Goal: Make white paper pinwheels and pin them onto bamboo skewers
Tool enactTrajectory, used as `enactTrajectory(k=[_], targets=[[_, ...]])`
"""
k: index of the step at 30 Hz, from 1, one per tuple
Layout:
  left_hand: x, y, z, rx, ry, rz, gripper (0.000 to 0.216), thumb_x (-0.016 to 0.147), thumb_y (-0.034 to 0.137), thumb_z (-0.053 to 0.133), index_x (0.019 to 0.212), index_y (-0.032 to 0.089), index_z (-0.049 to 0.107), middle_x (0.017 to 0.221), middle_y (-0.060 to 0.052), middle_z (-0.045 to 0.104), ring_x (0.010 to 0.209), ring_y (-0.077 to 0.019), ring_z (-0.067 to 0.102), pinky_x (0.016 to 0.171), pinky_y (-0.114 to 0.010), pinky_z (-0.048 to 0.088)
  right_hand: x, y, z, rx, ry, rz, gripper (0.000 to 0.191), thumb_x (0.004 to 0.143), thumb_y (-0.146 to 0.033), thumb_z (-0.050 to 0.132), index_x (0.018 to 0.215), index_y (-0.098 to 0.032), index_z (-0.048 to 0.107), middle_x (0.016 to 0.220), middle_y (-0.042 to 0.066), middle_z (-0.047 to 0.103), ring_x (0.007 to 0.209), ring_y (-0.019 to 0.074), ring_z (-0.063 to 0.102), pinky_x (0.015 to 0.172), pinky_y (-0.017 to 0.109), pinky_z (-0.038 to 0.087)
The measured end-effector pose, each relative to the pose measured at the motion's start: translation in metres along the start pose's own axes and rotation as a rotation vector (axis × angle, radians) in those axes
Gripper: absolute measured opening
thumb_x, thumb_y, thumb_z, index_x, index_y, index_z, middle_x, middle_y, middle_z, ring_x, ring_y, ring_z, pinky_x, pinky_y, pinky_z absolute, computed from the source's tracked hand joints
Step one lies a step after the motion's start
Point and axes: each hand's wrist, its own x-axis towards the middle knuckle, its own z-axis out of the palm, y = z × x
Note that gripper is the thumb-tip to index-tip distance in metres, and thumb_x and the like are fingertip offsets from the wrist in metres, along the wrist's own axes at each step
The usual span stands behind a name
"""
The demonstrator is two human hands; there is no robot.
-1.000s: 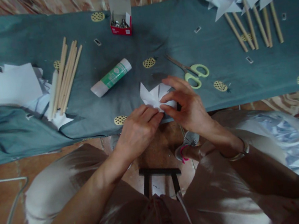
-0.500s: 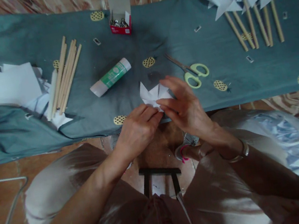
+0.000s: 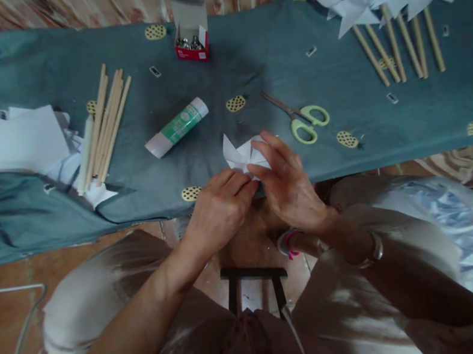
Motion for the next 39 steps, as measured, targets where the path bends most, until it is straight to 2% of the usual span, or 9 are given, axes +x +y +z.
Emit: enactTrajectory(k=[7, 12, 15, 22, 26, 30, 35, 39], targets=[[0.0, -0.001, 0.003, -0.013, 0.009, -0.01, 0.018, 0.095, 0.015, 0.05, 0.094, 0.011, 0.067, 0.091, -0.008, 0.069, 0.084, -0.0187, 0.06, 0.074, -0.031, 0.053, -0.007, 0.005, 0.011, -0.02, 0.087, -0.072, 0.037, 0.096, -0.012, 0.037, 0.125, -0.029, 0.052, 0.146, 0.007, 0.048, 0.148, 0.0231, 0.028, 0.113, 0.048, 0.038], [0.0, -0.001, 0.004, -0.008, 0.025, -0.012, 0.017, 0.094, 0.015, 0.051, 0.095, 0.012, 0.067, 0.092, -0.008, 0.069, 0.084, -0.0183, 0.06, 0.073, -0.03, 0.053, -0.009, 0.004, 0.003, 0.014, 0.057, -0.083, 0.045, 0.094, -0.007, 0.036, 0.132, -0.028, 0.047, 0.151, 0.009, 0.039, 0.149, 0.0272, 0.023, 0.113, 0.057, 0.034], [0.0, -0.001, 0.004, -0.02, 0.018, -0.013, 0.017, 0.094, 0.014, 0.051, 0.098, 0.011, 0.067, 0.092, -0.008, 0.069, 0.084, -0.0186, 0.06, 0.073, -0.03, 0.053, -0.01, 0.004, -0.003, 0.008, 0.06, -0.071, 0.05, 0.091, -0.003, 0.036, 0.133, -0.027, 0.047, 0.151, 0.009, 0.04, 0.148, 0.0273, 0.025, 0.112, 0.057, 0.035], [0.001, -0.002, 0.006, 0.0, 0.051, -0.001, 0.016, 0.093, 0.015, 0.053, 0.099, 0.011, 0.068, 0.091, -0.008, 0.069, 0.083, -0.0184, 0.061, 0.073, -0.03, 0.054, -0.005, 0.008, -0.006, -0.113, 0.047, -0.071, 0.038, 0.094, -0.007, 0.036, 0.125, -0.023, 0.051, 0.147, 0.012, 0.044, 0.147, 0.0272, 0.028, 0.112, 0.053, 0.037], [0.001, -0.002, 0.006, -0.003, 0.043, -0.01, 0.017, 0.094, 0.015, 0.051, 0.098, 0.013, 0.068, 0.091, -0.008, 0.069, 0.084, -0.0178, 0.061, 0.073, -0.03, 0.054, -0.003, 0.009, -0.003, -0.149, 0.0, -0.062, 0.039, 0.095, -0.01, 0.036, 0.128, -0.027, 0.049, 0.15, 0.008, 0.041, 0.148, 0.0283, 0.025, 0.11, 0.055, 0.038], [0.0, -0.002, 0.005, -0.017, 0.038, -0.003, 0.017, 0.093, 0.013, 0.051, 0.097, 0.011, 0.067, 0.09, -0.008, 0.068, 0.082, -0.018, 0.06, 0.071, -0.03, 0.054, -0.003, 0.007, 0.0, -0.118, -0.057, -0.032, 0.052, 0.093, -0.008, 0.037, 0.138, -0.035, 0.04, 0.153, 0.005, 0.038, 0.15, 0.0286, 0.021, 0.111, 0.057, 0.036], [0.002, -0.001, 0.004, -0.038, 0.03, -0.019, 0.016, 0.093, 0.012, 0.051, 0.094, 0.011, 0.067, 0.088, -0.008, 0.068, 0.081, -0.0188, 0.059, 0.071, -0.03, 0.053, 0.002, 0.004, 0.005, -0.095, -0.051, -0.016, 0.058, 0.095, -0.011, 0.035, 0.146, -0.04, 0.028, 0.152, 0.003, 0.041, 0.149, 0.0254, 0.023, 0.112, 0.057, 0.036], [0.003, -0.001, 0.003, -0.059, 0.018, -0.027, 0.016, 0.092, 0.012, 0.052, 0.096, 0.01, 0.067, 0.088, -0.008, 0.068, 0.08, -0.019, 0.058, 0.071, -0.031, 0.053, 0.003, 0.004, 0.007, -0.095, -0.029, -0.029, 0.058, 0.096, -0.012, 0.035, 0.146, -0.04, 0.028, 0.151, 0.002, 0.042, 0.149, 0.0249, 0.024, 0.112, 0.056, 0.036]])
